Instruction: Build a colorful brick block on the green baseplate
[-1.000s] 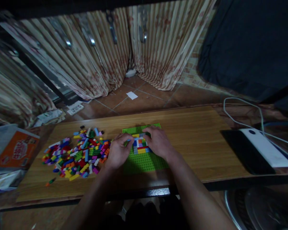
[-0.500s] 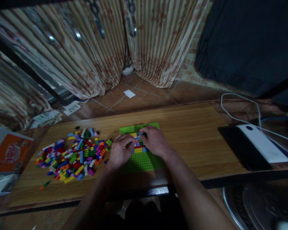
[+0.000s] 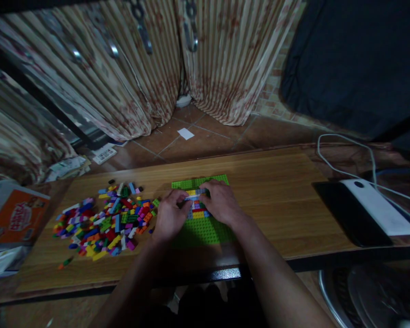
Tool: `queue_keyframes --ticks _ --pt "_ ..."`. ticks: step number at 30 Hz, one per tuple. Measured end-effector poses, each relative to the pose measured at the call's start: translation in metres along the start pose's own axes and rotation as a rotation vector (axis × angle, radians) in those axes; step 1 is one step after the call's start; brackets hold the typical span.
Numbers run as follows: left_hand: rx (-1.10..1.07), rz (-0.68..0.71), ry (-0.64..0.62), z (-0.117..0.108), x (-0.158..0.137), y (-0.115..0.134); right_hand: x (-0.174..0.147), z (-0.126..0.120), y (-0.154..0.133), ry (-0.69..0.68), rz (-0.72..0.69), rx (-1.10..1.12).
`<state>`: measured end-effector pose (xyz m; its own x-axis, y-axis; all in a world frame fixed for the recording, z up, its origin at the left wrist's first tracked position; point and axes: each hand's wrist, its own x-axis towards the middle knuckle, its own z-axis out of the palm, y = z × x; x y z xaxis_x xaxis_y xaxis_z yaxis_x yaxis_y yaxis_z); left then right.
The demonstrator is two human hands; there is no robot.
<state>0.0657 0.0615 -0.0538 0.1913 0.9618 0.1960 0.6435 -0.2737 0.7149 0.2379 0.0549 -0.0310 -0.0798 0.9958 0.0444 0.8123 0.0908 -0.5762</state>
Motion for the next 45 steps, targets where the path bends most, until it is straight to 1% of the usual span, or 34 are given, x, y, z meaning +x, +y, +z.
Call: queue_keyframes --ticks 4,11,14,17,25,32,38,41,43,45 --pt "-0.083 -0.093 -0.019 -0.004 0.002 0.003 0.001 0.001 0.001 0.009 0.018 0.005" --pt "-0.257 -0.092 -0.126 -0.013 0.007 -0.007 0.002 0.004 0.004 0.027 0.040 0.048" --pt "-0.305 -0.105 -0.127 -0.013 0.009 -0.010 0.002 0.004 0.005 0.023 0.034 0.075" --pt "-0.340 -0.145 -0.118 -0.011 0.010 -0.008 0.002 0.003 0.005 0.027 0.035 0.091" --pt "-0.392 -0.254 -0.081 -0.006 0.015 -0.004 0.001 0.006 0.001 0.066 0.114 0.122" --pt "-0.309 -0.265 -0.091 -0.008 0.018 -0.003 0.002 0.009 -0.005 0.097 0.153 0.107" --pt "-0.309 -0.271 -0.072 -0.007 0.015 -0.002 0.003 0.012 -0.005 0.115 0.150 0.104" --pt "-0.332 -0.250 -0.065 -0.007 0.012 -0.003 0.004 0.009 0.003 0.086 0.121 0.163" --pt "-0.342 -0.219 -0.094 -0.009 0.010 -0.006 0.004 0.006 0.010 0.072 0.111 0.230" --pt "-0.346 -0.184 -0.138 -0.013 0.009 -0.011 0.004 0.001 0.016 0.107 0.117 0.292"
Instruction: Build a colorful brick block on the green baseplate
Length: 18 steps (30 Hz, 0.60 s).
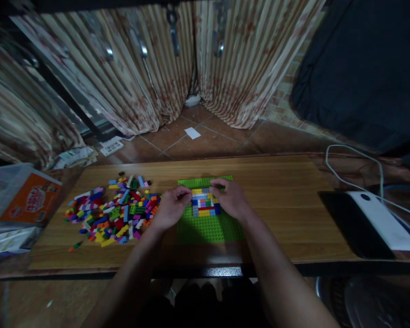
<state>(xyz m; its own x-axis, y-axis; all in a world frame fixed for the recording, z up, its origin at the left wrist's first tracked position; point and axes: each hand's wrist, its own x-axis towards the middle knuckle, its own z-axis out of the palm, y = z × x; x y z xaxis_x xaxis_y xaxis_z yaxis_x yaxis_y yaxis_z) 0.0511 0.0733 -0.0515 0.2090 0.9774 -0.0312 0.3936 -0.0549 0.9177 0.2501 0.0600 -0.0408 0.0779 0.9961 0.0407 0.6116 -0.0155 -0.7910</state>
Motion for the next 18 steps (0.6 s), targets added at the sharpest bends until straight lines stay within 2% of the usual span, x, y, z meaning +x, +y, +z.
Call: queue_keyframes --ticks 5,11,18 --pt "0.027 0.038 -0.021 -0.010 -0.003 -0.003 -0.001 -0.008 0.000 0.186 0.007 -0.044" --pt "0.042 0.053 0.027 -0.017 -0.006 0.002 -0.005 -0.005 -0.008 0.178 -0.012 -0.115" --pt "-0.067 0.081 0.227 -0.044 -0.002 0.000 -0.006 -0.001 -0.013 0.196 -0.006 -0.118"
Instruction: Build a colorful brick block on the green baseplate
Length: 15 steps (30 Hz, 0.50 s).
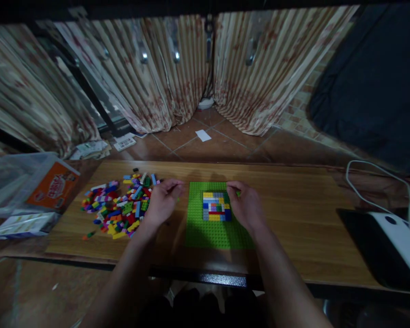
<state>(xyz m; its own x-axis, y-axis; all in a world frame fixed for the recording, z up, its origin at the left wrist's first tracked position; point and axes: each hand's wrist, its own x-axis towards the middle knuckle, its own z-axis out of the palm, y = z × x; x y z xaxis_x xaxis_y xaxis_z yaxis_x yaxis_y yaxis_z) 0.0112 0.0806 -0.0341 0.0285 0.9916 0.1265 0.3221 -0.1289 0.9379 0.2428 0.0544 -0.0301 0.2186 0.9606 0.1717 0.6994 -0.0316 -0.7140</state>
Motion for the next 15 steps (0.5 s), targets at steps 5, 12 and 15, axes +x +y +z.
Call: queue_keyframes --ticks 5,12,15 --pt "-0.129 -0.035 0.194 -0.026 0.004 0.002 -0.007 0.008 -0.011 0.000 -0.092 0.044" --pt "-0.183 -0.057 0.363 -0.063 0.002 -0.002 -0.032 0.033 -0.045 -0.118 -0.329 0.095" --pt "-0.180 -0.050 0.382 -0.072 0.000 -0.008 -0.046 0.048 -0.055 -0.189 -0.444 0.059"
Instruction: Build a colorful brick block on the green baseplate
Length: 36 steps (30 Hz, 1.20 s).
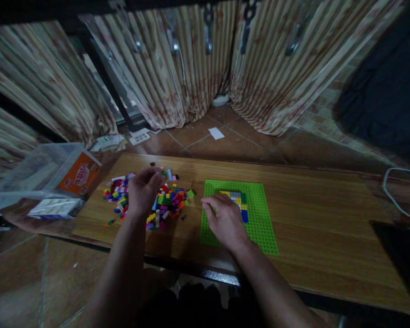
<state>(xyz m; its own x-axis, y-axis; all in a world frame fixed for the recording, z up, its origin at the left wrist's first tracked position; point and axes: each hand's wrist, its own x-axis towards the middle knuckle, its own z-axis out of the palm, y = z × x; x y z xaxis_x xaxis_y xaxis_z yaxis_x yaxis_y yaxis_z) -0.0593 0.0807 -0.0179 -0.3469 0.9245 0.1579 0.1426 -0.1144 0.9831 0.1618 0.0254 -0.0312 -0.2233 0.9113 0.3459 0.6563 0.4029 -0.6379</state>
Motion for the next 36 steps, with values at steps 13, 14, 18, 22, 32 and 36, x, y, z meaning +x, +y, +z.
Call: queue_keyframes --ticks 13,14,18,22,32,36 --pt "0.112 0.028 -0.024 -0.004 -0.003 0.008 0.001 0.039 -0.019 -0.213 0.034 -0.117" --pt "0.134 0.030 -0.032 -0.003 -0.002 0.008 0.005 0.040 -0.019 -0.216 0.038 -0.133" --pt "0.185 0.032 -0.040 -0.004 -0.003 0.007 0.016 0.044 -0.022 -0.225 0.056 -0.180" --pt "0.179 0.046 -0.039 -0.005 -0.004 0.005 0.018 0.046 -0.022 -0.237 0.092 -0.176" --pt "0.052 0.018 -0.026 -0.012 -0.003 0.007 0.023 0.050 -0.008 -0.131 0.112 -0.162" --pt "0.063 0.014 -0.016 -0.014 -0.003 0.007 0.026 0.049 -0.011 -0.243 0.084 -0.251"
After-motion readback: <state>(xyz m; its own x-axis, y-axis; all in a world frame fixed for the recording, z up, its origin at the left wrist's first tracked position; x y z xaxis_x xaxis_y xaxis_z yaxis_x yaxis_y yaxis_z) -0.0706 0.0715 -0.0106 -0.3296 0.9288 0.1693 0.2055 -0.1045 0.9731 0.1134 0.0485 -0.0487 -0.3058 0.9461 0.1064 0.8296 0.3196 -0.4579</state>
